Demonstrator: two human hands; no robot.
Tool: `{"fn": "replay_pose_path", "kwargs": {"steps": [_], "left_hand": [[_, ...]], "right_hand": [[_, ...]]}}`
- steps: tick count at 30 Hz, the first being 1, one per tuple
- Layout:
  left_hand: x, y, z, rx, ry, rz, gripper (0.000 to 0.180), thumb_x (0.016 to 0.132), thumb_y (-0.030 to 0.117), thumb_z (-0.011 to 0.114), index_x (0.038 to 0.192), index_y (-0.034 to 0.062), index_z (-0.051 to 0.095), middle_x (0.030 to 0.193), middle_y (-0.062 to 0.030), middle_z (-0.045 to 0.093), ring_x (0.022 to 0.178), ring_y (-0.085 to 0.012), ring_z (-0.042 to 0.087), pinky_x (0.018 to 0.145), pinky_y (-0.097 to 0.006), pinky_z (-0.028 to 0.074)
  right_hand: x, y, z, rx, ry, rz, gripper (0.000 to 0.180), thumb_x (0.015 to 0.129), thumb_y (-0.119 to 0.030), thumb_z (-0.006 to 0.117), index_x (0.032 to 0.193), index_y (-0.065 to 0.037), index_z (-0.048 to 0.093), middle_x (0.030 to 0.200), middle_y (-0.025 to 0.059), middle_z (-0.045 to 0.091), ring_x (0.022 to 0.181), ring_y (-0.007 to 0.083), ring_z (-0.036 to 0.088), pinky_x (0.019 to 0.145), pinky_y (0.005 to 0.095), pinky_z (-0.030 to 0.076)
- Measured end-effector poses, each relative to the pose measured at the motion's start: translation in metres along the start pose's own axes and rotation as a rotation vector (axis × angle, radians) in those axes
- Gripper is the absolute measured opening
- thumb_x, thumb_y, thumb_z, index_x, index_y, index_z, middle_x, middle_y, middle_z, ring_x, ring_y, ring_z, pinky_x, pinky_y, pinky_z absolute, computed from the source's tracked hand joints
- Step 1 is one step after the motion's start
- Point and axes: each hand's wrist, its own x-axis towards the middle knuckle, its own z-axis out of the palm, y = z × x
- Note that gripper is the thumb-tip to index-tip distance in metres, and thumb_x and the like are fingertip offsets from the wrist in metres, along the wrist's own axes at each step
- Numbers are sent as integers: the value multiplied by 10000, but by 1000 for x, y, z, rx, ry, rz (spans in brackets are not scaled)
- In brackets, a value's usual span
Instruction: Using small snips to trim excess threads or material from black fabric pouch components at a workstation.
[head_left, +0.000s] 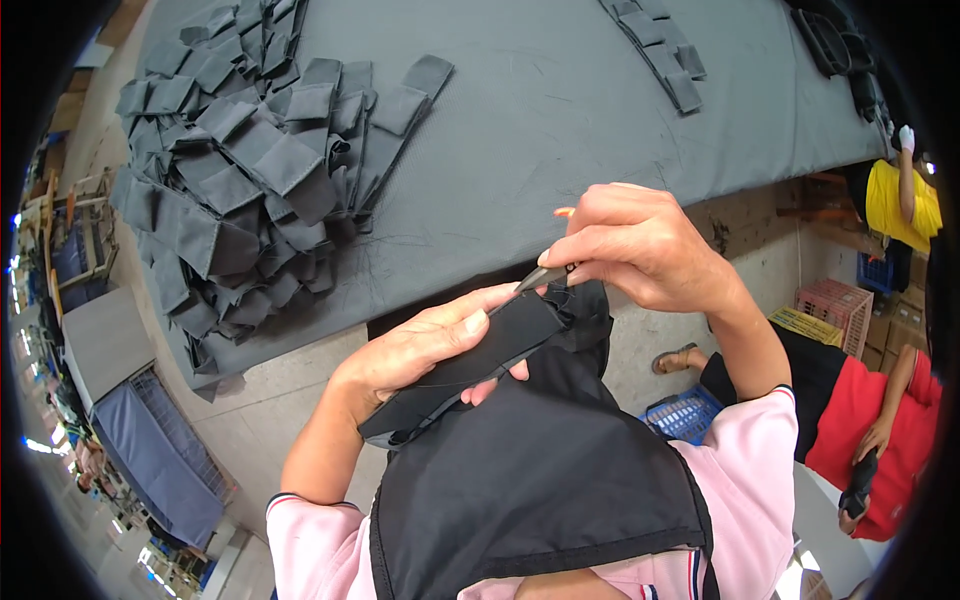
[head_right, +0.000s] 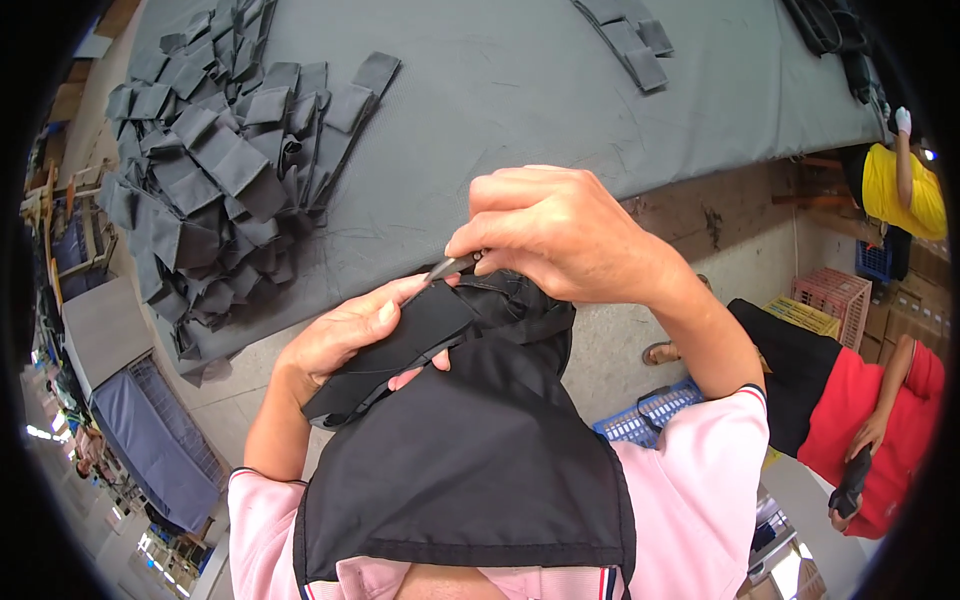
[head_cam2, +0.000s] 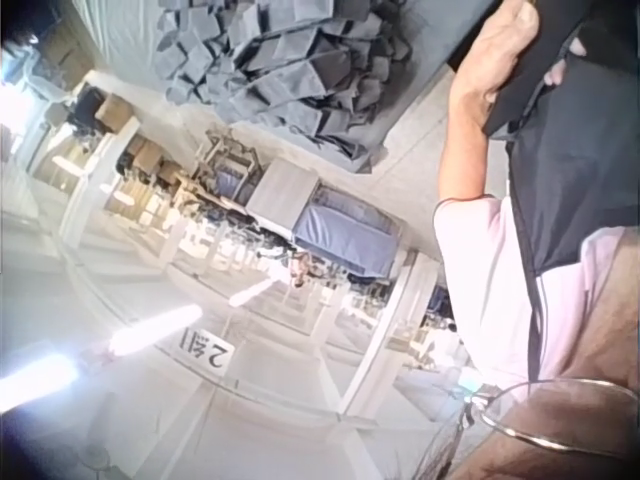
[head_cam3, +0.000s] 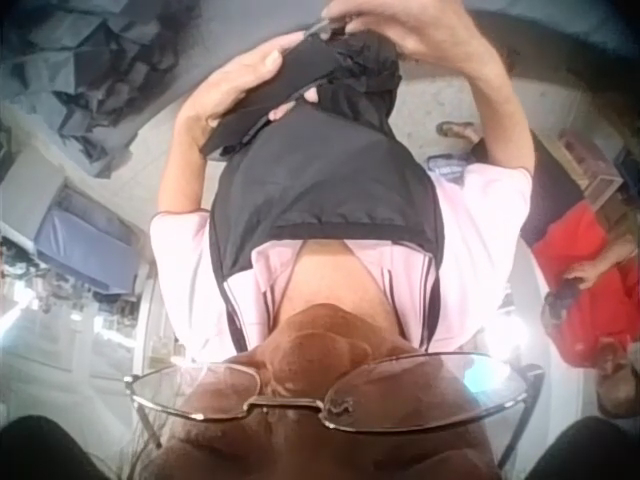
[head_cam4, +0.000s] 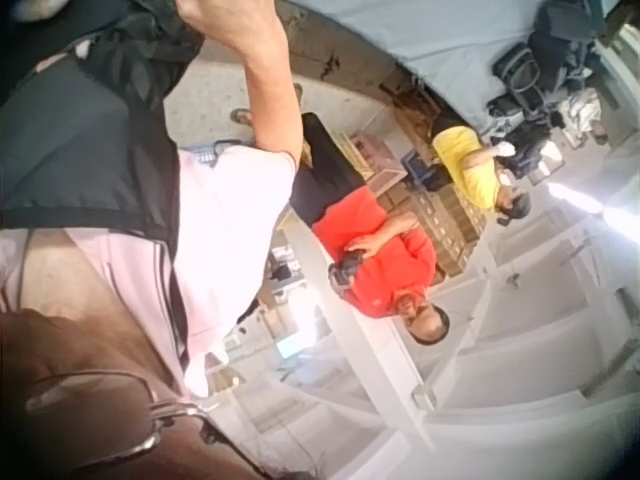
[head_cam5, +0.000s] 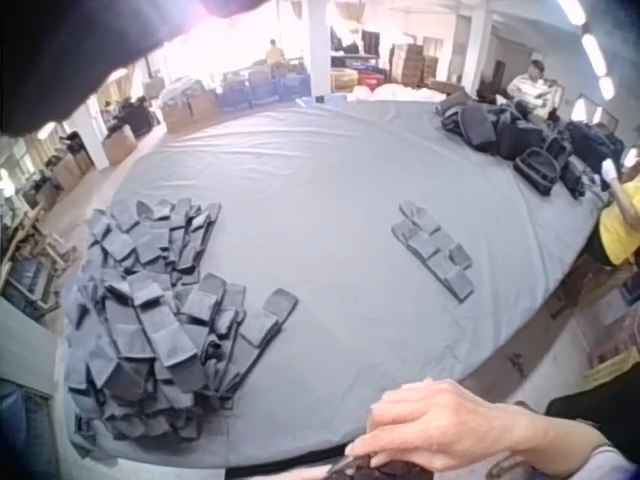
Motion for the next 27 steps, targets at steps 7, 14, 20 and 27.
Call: {"fn": "replay_pose_path", "kwargs": {"steps": [7,14,20,27], "left_hand": [[0,2,1,-31,63,8,647,956,410,461,1438,34,251,959,-113,613,649,-126,547,597,-249,462],[-1,-1,0,278,272,94,566,934,394,514,1388,74,404,1000,-83,575,809,-145,529,752,-265,436],[6,-6,-3,801,455,482,452,882,297,580,1289,108,536,1040,-92,516,999,-192,465,922,-310,365],[8,-5,4,922,543,562,436,826,234,637,1243,122,576,1057,-112,516,984,-230,485,896,-331,393]], "right_hand": [[-8,-12,13,3,168,58,242,648,-18,712,881,-59,661,745,58,552,664,230,567,575,331,455],[-18,-10,31,168,301,232,270,678,23,704,945,-11,684,757,49,525,676,125,513,644,276,457],[-43,-14,64,923,460,604,225,812,-12,649,1036,1,633,932,1,536,876,79,532,818,229,437],[-31,-20,70,1174,446,666,317,792,-126,705,1051,32,611,900,11,481,827,96,495,702,215,406]]}}
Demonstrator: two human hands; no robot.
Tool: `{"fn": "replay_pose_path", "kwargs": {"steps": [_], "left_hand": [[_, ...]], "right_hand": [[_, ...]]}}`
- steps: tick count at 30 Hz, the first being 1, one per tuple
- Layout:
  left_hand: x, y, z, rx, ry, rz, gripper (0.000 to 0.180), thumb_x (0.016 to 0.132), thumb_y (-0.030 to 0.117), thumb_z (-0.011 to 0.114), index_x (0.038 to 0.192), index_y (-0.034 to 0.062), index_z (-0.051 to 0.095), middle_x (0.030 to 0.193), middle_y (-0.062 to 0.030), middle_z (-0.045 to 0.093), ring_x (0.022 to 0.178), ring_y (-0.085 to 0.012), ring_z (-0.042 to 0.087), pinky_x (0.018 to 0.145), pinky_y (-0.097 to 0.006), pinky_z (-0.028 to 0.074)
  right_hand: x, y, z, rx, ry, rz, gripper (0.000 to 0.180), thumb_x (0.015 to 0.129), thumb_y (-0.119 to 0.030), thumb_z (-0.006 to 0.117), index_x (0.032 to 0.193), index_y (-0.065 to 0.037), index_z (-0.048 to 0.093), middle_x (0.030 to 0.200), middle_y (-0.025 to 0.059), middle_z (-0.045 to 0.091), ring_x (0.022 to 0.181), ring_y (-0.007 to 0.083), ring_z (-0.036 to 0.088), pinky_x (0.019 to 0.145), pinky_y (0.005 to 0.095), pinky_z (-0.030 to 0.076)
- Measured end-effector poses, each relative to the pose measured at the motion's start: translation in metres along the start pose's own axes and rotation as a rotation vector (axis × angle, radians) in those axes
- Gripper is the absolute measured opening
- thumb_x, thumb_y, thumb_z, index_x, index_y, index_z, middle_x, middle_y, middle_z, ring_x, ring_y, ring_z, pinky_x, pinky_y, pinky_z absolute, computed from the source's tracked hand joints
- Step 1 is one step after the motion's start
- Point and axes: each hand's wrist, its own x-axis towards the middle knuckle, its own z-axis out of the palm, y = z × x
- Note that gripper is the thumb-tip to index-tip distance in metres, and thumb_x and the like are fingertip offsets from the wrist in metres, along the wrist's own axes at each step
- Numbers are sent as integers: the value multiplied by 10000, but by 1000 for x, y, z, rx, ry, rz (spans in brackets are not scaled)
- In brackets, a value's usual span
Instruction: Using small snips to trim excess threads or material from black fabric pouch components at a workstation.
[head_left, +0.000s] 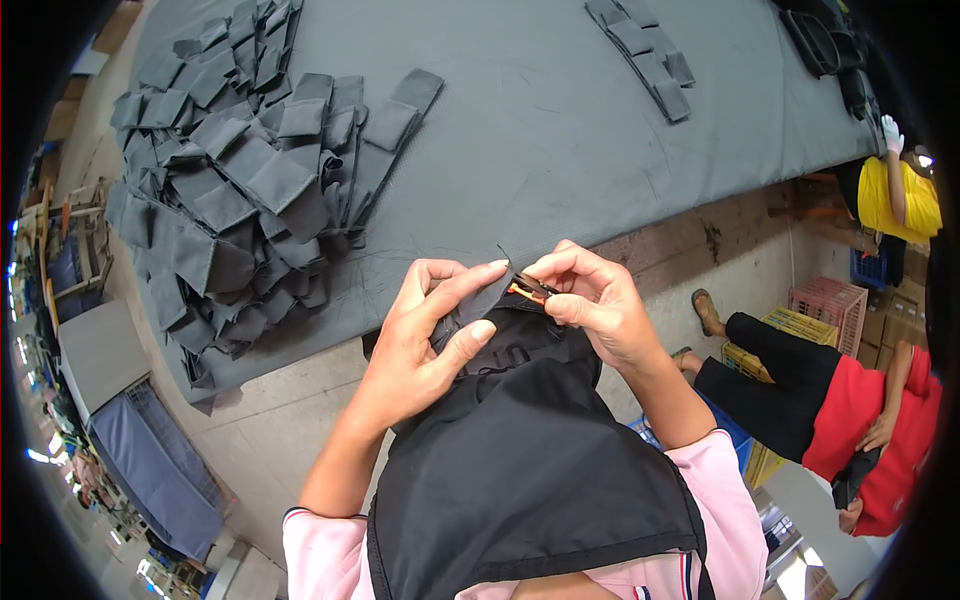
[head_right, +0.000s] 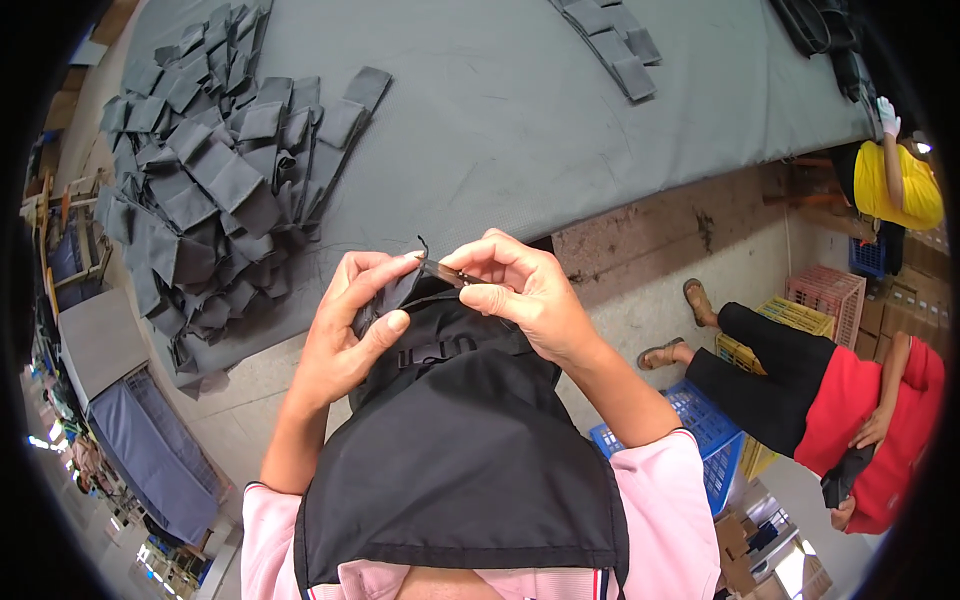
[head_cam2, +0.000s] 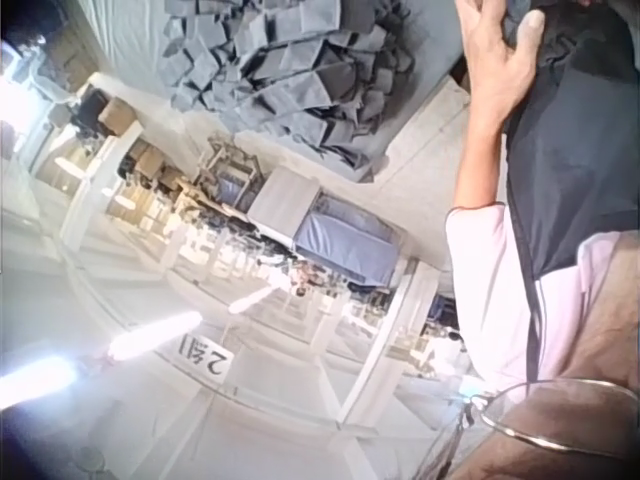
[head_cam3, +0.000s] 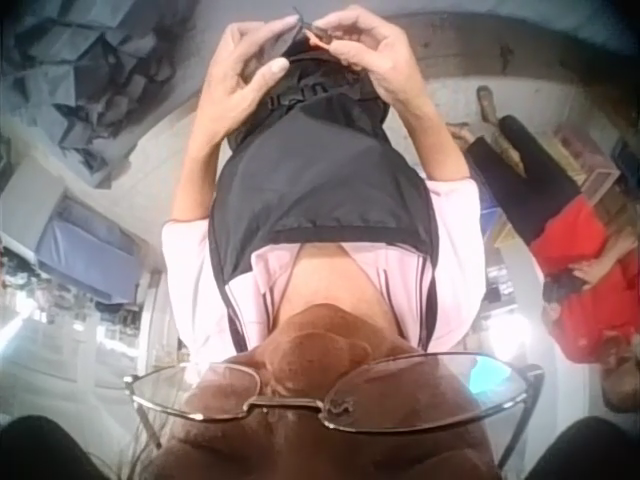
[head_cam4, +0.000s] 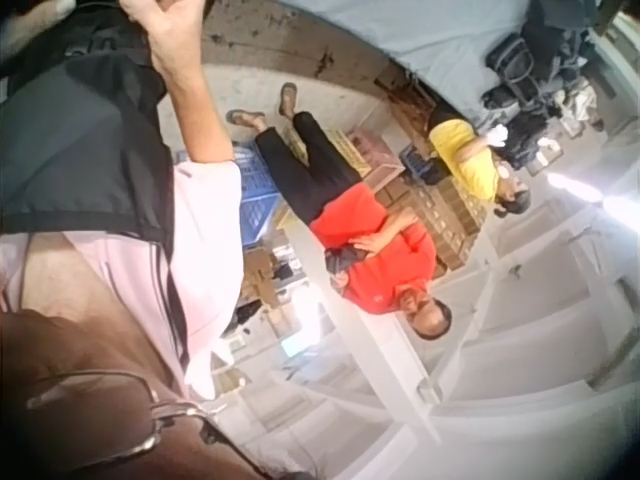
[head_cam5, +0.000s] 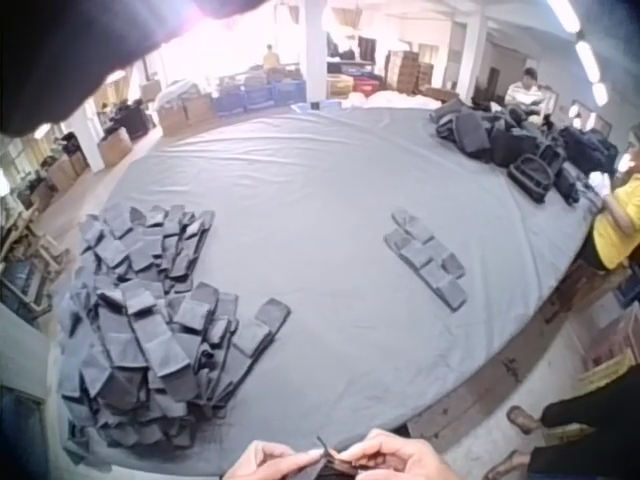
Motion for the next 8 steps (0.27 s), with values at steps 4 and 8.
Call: {"fn": "replay_pose_path", "kwargs": {"steps": [4,8], "left_hand": [[-3,7,4,264,123,1,460,757,163,694,1208,176,604,1069,-141,507,978,-280,507,877,-364,416],[-5,11,5,544,189,80,475,733,182,717,1196,198,613,1069,-143,509,1018,-303,509,891,-372,410]], "right_hand": [[0,6,-4,-111,21,-84,299,796,-146,705,1032,22,632,900,8,485,792,86,496,676,214,404],[-3,1,-14,-123,-7,87,318,798,-180,711,1038,16,639,894,11,487,876,105,523,767,234,425]]}}
